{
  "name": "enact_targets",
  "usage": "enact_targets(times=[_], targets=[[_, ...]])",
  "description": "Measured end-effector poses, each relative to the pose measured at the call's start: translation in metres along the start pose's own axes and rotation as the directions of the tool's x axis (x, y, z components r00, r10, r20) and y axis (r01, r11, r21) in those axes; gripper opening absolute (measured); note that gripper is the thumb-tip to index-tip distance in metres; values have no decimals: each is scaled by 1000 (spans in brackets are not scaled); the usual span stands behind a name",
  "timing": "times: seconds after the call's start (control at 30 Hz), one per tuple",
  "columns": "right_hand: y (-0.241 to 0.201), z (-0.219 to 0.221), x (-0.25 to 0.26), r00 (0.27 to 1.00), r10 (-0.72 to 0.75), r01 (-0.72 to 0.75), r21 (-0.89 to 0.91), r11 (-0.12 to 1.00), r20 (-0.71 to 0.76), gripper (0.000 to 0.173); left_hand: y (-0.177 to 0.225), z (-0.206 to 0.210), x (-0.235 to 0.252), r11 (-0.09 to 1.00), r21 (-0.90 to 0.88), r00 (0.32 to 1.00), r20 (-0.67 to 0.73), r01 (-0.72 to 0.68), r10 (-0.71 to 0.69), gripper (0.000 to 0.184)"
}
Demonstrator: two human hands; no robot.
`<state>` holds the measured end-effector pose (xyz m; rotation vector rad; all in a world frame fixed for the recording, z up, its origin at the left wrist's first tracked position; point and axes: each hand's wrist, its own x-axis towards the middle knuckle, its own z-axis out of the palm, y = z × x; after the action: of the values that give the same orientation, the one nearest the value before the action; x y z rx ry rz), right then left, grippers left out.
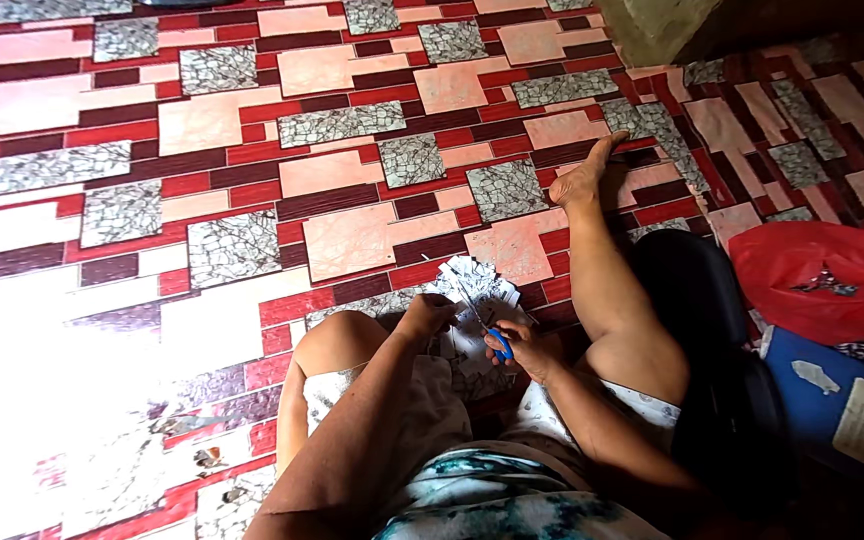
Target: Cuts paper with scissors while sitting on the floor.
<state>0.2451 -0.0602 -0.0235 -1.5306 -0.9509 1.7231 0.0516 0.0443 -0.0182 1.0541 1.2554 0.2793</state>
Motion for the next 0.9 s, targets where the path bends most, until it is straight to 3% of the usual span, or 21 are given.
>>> enact_targets(times=[0.17, 0.9], targets=[[-2, 1, -1, 999, 50, -51, -82, 995, -7, 25, -1, 3, -1, 1000, 2, 999, 32, -14, 14, 15], [0, 3, 0, 999, -23, 22, -43, 999, -26, 20, -1, 4, -1, 999, 24, 999, 49, -24, 22, 15]])
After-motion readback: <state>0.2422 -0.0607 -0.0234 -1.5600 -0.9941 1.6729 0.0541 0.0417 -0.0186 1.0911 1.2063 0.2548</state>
